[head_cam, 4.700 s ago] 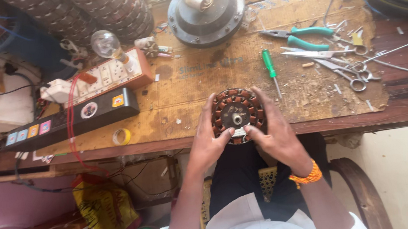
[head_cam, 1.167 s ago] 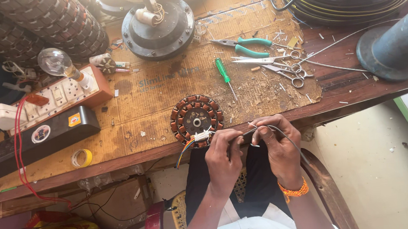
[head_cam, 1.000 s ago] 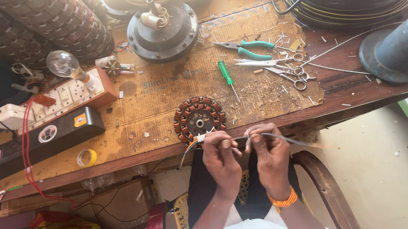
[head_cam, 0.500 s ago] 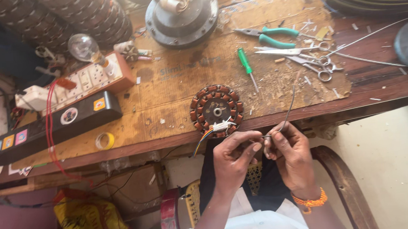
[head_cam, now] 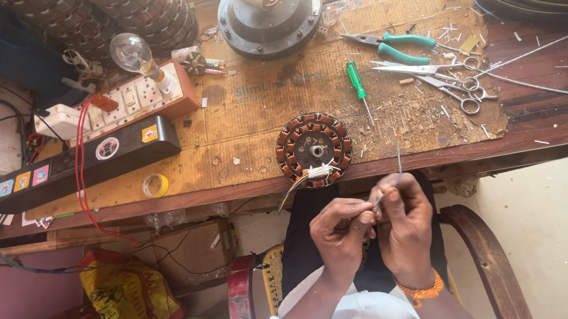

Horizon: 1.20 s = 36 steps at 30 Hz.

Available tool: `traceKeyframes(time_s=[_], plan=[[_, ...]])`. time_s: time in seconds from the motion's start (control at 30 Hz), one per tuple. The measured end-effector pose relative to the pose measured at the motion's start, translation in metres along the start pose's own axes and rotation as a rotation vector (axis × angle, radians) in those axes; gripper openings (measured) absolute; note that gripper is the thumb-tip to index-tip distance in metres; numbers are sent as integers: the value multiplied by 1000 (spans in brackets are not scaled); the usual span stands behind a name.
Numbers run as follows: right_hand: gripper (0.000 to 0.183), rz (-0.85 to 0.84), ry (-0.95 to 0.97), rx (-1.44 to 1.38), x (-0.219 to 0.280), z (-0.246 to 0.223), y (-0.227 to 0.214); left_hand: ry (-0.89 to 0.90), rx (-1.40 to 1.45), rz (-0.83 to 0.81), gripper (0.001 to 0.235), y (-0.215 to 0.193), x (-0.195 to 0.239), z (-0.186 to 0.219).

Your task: The person works on a circular stator assembly on a wooden workbench, using pliers and a screwdriver to adjust and secure wires. They repeatedly manipulate the copper windings and wire ends, occasionally picking up and setting down tools.

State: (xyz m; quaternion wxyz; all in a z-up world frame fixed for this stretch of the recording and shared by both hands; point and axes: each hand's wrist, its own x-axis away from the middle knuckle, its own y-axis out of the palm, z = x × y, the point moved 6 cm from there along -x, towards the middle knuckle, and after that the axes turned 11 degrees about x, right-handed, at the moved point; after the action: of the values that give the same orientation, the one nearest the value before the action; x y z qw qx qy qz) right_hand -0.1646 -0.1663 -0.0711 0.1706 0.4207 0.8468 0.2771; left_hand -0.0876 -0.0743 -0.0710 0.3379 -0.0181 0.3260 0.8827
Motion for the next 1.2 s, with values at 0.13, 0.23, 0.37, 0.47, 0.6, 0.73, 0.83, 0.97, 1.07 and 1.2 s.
traceKeyframes(time_s=[0.13,0.23,0.37,0.47,0.6,0.73,0.83,0.97,1.07,1.2], plan=[[20,-84,-15,120,-5,-4,7,70,-19,44,7,-4,-2,5],[17,-86,-207,190,0,-8,10,124,-35,33,9,-8,2,7],[16,33,-95,103,2,4,5,135,-21,7,11,-7,3,6],[19,-23,-35,96,0,4,1,83,-3,37,11,-9,1,6],[12,28,-257,320,1,-7,-7,68,-78,-38,10,-9,-6,16],[14,62,-396,276,4,-13,-7,55,-236,-149,13,-5,-11,27],[11,49,-293,431,3,-14,-12,-25,-283,-117,14,-11,-14,24],[11,-103,-101,679,-1,-13,-17,-16,-373,-29,13,-20,-17,21],[11,-4,-80,698,2,-12,-21,136,-561,-101,11,-12,-15,29],[11,102,-291,917,14,-21,-11,261,-699,-66,10,-6,-15,40]])
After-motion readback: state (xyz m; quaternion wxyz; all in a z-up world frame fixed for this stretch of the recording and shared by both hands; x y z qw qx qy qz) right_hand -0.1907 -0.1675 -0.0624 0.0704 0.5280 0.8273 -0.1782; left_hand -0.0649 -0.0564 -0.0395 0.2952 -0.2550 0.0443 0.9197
